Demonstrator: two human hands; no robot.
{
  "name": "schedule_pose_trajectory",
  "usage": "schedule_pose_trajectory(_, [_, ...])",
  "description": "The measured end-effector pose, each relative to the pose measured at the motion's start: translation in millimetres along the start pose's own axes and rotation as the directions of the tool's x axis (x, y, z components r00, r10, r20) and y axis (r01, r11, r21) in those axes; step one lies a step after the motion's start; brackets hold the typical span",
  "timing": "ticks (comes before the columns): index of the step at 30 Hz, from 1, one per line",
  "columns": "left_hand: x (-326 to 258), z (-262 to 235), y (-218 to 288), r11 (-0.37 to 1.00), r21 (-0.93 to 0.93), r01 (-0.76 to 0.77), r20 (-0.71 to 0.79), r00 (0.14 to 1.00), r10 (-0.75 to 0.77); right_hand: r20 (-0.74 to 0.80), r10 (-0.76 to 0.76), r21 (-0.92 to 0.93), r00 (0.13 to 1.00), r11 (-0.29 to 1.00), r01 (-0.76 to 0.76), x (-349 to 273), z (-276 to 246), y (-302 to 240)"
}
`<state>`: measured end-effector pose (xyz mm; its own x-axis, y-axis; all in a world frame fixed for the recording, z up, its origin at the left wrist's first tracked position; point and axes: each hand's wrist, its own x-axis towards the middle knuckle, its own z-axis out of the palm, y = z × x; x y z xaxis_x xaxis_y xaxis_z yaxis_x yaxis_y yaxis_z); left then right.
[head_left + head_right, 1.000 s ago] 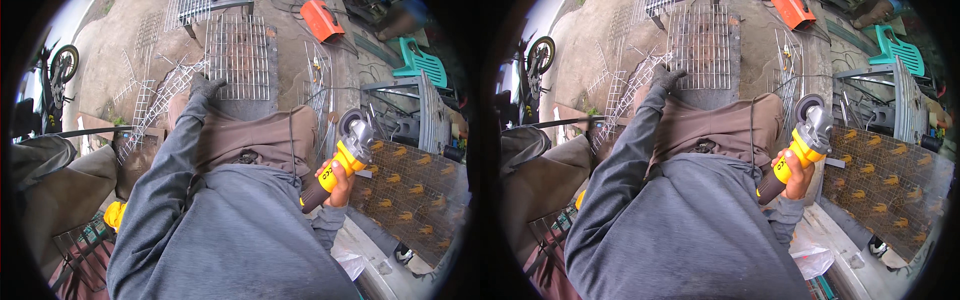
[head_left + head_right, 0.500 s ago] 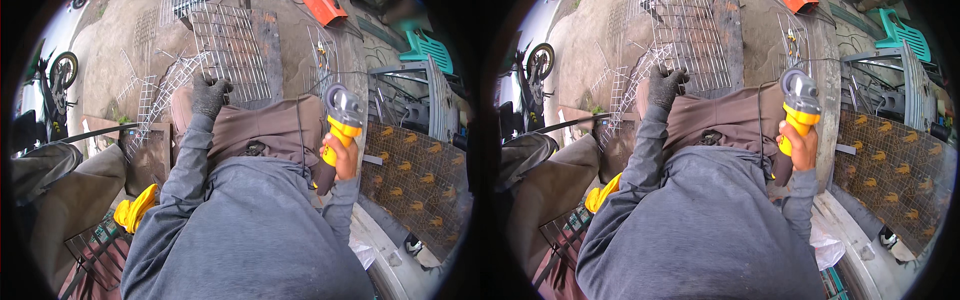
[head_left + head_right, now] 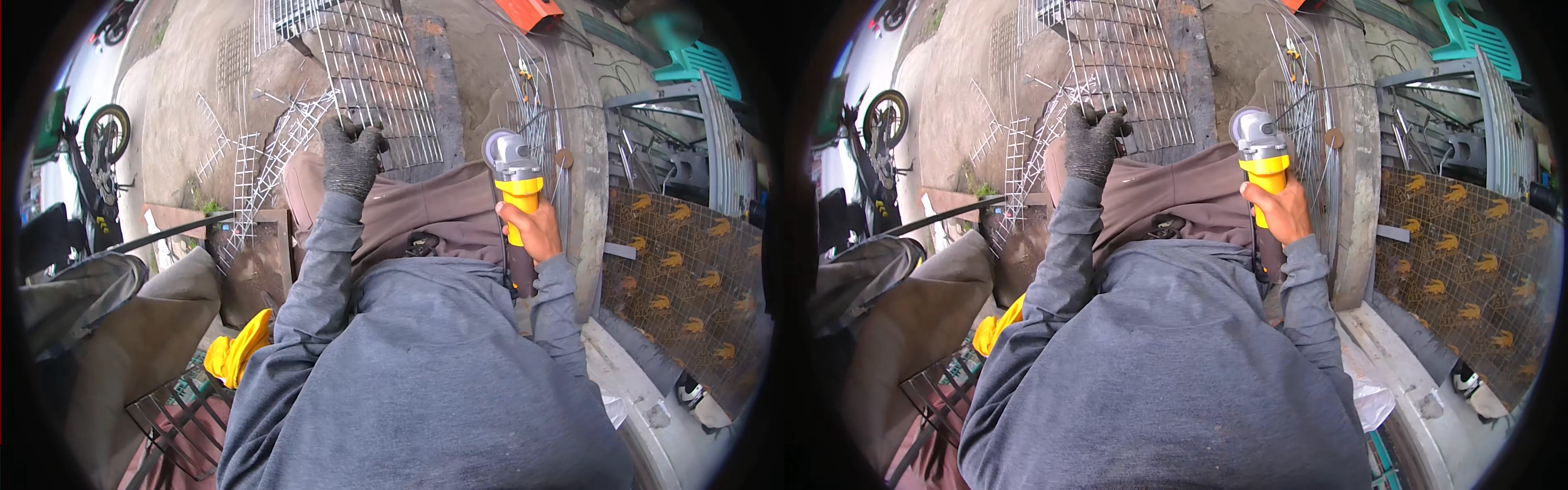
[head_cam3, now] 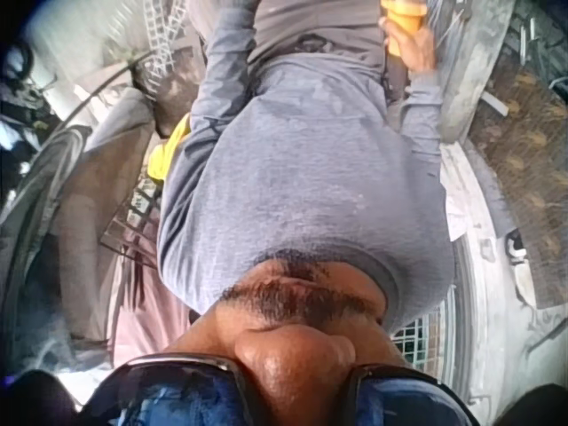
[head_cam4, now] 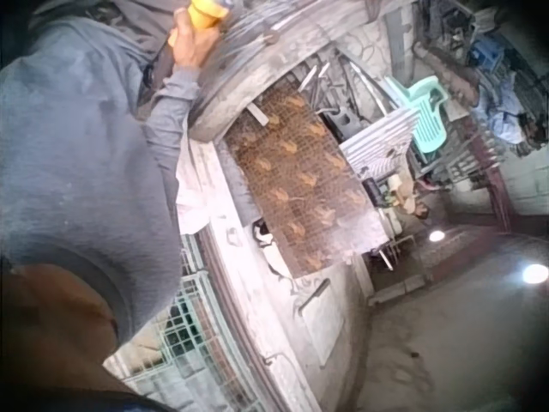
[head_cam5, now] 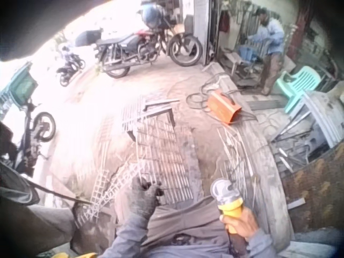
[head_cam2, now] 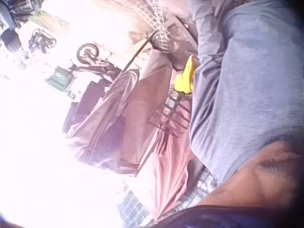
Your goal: The person is using an angle grinder to smooth the edges of a metal wire grate.
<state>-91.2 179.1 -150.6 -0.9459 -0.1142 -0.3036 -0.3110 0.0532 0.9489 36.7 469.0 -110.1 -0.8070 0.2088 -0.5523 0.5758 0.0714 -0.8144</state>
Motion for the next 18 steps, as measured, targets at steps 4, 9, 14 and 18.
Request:
schedule_pose_trajectory(4, [6, 10, 4, 0.994, -0.001, -0.11, -0.008, 0.994, 0.11, 0.005, -0.03, -0.073, 1.0, 0.997, 0.03, 12, 0, 7])
schedule_pose_trajectory(9, [24, 12, 5, 0.982, 0.168, -0.085, -0.022, 0.996, 0.09, 0.063, -0.088, -0.149, 0.994, 0.984, 0.097, 34, -1, 23])
schedule_pose_trajectory(14, [24, 13, 9, 0.968, 0.24, -0.078, 0.007, 0.997, 0.079, 0.06, -0.227, -0.38, 0.972, 0.895, 0.232, 60, 5, 21])
schedule_pose_trajectory(18, [23, 16, 12, 0.949, 0.313, -0.022, -0.065, 0.997, 0.044, 0.123, -0.113, -0.42, 0.986, 0.894, 0.155, 72, 10, 15])
